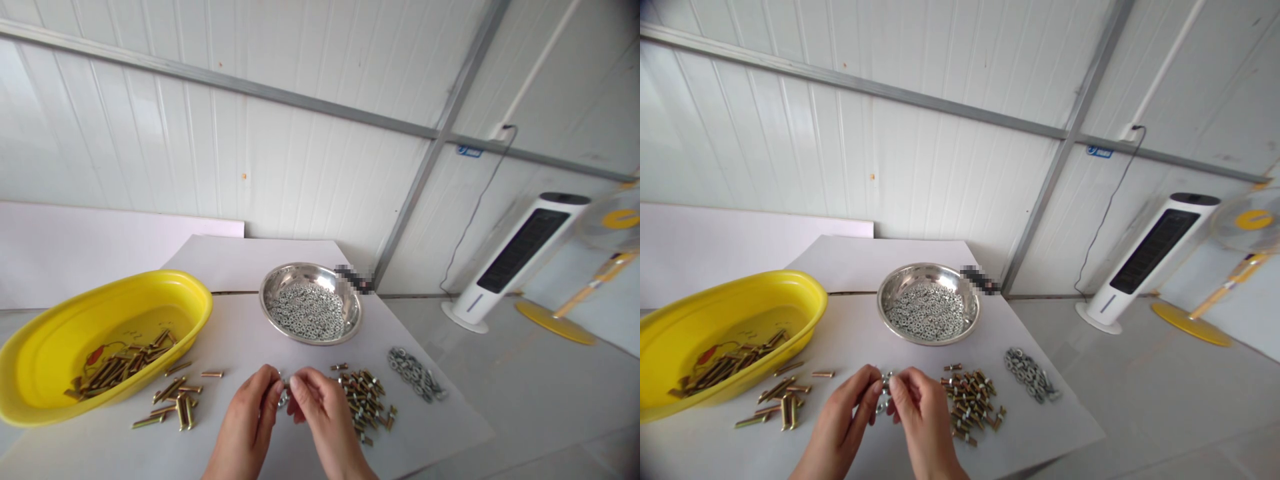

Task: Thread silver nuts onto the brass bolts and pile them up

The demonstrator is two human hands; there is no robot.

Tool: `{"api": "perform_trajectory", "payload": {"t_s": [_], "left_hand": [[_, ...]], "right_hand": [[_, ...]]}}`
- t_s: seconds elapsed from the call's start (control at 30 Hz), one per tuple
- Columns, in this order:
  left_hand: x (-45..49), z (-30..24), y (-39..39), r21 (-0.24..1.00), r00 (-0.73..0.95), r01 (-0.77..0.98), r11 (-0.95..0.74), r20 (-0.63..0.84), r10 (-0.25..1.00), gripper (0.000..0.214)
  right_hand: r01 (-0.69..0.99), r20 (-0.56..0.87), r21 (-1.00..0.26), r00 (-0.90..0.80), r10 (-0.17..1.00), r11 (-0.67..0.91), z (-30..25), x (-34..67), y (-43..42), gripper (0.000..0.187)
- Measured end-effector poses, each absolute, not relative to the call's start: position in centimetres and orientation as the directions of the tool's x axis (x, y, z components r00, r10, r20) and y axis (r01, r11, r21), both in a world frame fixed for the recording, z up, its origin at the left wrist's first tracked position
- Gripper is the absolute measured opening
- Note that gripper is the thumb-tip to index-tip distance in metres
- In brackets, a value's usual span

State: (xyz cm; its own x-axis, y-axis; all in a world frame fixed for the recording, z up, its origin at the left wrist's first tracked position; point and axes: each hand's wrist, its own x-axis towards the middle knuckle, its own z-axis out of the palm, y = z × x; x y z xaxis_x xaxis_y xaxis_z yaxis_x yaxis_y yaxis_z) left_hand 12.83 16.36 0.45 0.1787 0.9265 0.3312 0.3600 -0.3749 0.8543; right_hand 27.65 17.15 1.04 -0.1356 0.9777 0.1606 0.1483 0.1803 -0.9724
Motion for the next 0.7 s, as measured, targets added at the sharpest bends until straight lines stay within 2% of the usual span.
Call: {"api": "perform_trajectory", "payload": {"t_s": [0.1, 0.2, 0.33, 0.43, 0.53, 0.7], "left_hand": [[12.9, 0.4, 16.1, 0.806, 0.228, 0.399, -0.438, 0.376, 0.898, 0.025], [13.0, 0.4, 16.0, 0.807, 0.212, 0.405, -0.431, 0.375, 0.902, 0.024], [13.0, 0.5, 16.3, 0.871, 0.117, 0.367, -0.327, 0.305, 0.945, 0.031], [12.9, 0.3, 16.8, 0.94, 0.043, 0.265, -0.216, 0.213, 0.976, 0.038], [12.9, 0.0, 17.2, 0.987, 0.001, 0.097, -0.127, 0.127, 0.992, 0.043], [13.1, -0.4, 17.8, 0.996, 0.028, -0.093, -0.002, 0.005, 1.0, 0.049]], "right_hand": [[0.001, 0.041, -0.999, -0.161, 0.986, 0.041, 0.7, 27.4, 17.3, 0.058], [-0.123, -0.07, -0.987, -0.227, 0.971, -0.1, 0.3, 27.3, 17.5, 0.07], [-0.183, -0.083, -0.975, -0.222, 0.971, -0.126, 0.2, 27.6, 17.7, 0.073], [-0.123, 0.023, -0.992, -0.133, 0.991, 0.006, 0.5, 27.8, 17.7, 0.055], [0.063, 0.204, -0.976, -0.067, 0.977, 0.209, 0.7, 28.0, 17.5, 0.031], [0.311, 0.447, -0.822, -0.164, 0.879, 0.476, 1.1, 27.8, 17.2, 0.045]]}}
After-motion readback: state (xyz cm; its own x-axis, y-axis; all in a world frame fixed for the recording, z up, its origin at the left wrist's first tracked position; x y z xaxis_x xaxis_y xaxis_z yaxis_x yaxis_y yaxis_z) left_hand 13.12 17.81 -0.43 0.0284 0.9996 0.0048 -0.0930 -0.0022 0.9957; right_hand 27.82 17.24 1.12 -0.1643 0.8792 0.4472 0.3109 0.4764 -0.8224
